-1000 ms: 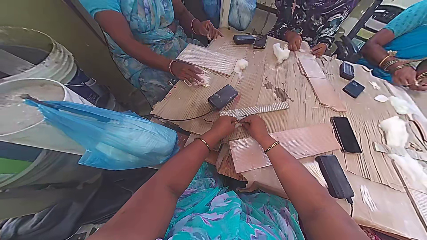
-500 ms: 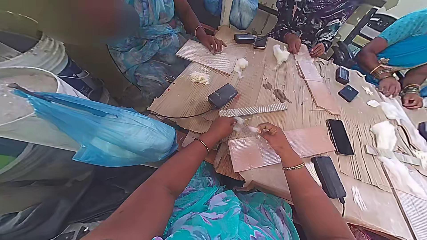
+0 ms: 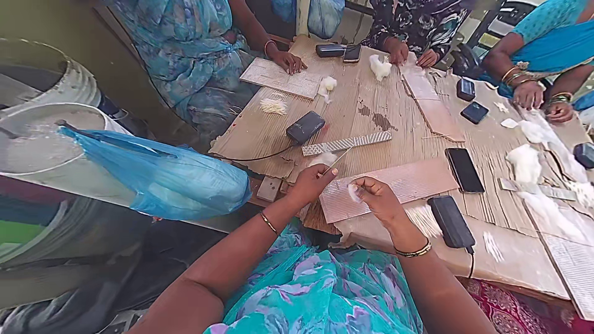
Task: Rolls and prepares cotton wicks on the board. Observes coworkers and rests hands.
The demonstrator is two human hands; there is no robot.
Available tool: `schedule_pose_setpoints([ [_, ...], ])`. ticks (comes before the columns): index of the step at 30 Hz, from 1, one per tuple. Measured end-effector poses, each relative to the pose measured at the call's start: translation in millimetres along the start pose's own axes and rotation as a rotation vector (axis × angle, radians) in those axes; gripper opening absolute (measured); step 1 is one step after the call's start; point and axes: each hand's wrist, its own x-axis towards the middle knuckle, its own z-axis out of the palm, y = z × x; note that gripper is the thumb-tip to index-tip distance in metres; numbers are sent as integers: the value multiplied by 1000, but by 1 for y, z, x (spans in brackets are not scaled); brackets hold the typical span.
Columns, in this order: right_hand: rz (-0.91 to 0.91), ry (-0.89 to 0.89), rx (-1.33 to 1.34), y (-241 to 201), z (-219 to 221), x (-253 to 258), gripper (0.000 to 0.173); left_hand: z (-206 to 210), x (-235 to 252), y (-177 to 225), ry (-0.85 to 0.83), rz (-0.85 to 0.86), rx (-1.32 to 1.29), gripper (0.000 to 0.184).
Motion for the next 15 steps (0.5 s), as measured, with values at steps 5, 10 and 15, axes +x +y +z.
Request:
schedule_pose_setpoints([
  [5,-58,1,-221,7,14,-16,8,9,-28,10,-269,-242,-235,20],
  [10,5,15,-13,2,18,-26,8,14,-41,6,-275,-257,-285,8],
  [15,-37,-54,173,4,16,-31,16,18,-44,2,-320,-373,-454,19],
])
